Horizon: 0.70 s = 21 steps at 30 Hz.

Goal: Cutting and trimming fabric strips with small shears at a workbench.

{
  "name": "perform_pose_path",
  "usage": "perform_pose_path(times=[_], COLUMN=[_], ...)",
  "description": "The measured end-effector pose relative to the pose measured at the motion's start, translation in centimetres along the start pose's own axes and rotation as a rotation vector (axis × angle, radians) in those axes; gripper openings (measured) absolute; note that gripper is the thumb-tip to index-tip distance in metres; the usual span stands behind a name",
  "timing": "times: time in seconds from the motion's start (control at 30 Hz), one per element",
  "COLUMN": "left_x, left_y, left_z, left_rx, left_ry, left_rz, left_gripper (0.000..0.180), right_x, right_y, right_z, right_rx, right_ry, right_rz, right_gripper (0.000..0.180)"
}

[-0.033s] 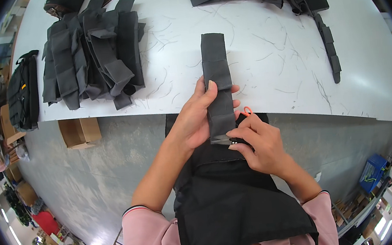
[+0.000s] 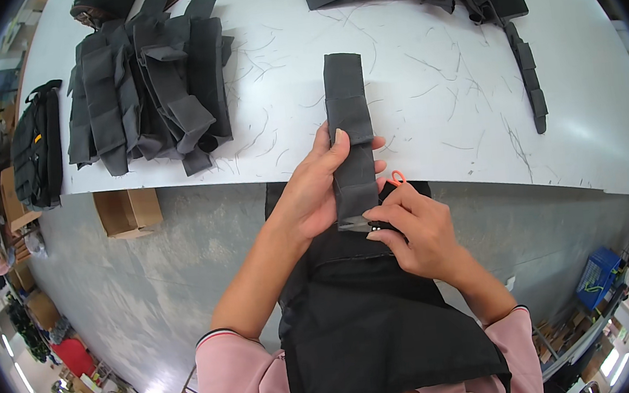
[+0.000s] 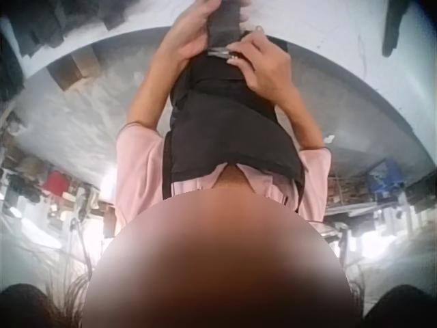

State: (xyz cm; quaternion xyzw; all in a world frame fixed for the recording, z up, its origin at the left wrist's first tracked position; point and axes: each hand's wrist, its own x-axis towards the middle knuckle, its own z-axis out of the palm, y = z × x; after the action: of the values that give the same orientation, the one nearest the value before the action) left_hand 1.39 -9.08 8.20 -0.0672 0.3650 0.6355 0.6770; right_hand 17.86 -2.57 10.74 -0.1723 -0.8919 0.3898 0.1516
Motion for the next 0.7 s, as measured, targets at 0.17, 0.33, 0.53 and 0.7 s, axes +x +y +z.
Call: perform_pose_path(times=[0.17,0.33,0.53,0.7], left_x=[0.1,0.2,0.2,0.1], left_y=[-0.2,-0.3,0.1,0.4], left_z=[-0.1,-0.3,-0.1,-0.1], left_rx=[-0.045,-0.092,-0.053,-0.016], left_ry=[-0.023,-0.006,0.015,0.054], left_rz=[-0.026,-0.074,-0.018,0.066], left_gripper=[0.039,0.038,0.038,0.035], right_x=[-0.1,-0.4,-0.7,-1.3], right_y=[0.4,0.3,-0.3,-0.3], right_z=[0.0,-0.5,0.0,-0.5], right_rx=[-0.082,-0.078,0.109,0.069], right_ry=[-0.011,-0.006,0.136,0.039], right_rz=[-0.133,-0.137,0.005,0.025], right_gripper=[0.026,0.026,0.023,0.022])
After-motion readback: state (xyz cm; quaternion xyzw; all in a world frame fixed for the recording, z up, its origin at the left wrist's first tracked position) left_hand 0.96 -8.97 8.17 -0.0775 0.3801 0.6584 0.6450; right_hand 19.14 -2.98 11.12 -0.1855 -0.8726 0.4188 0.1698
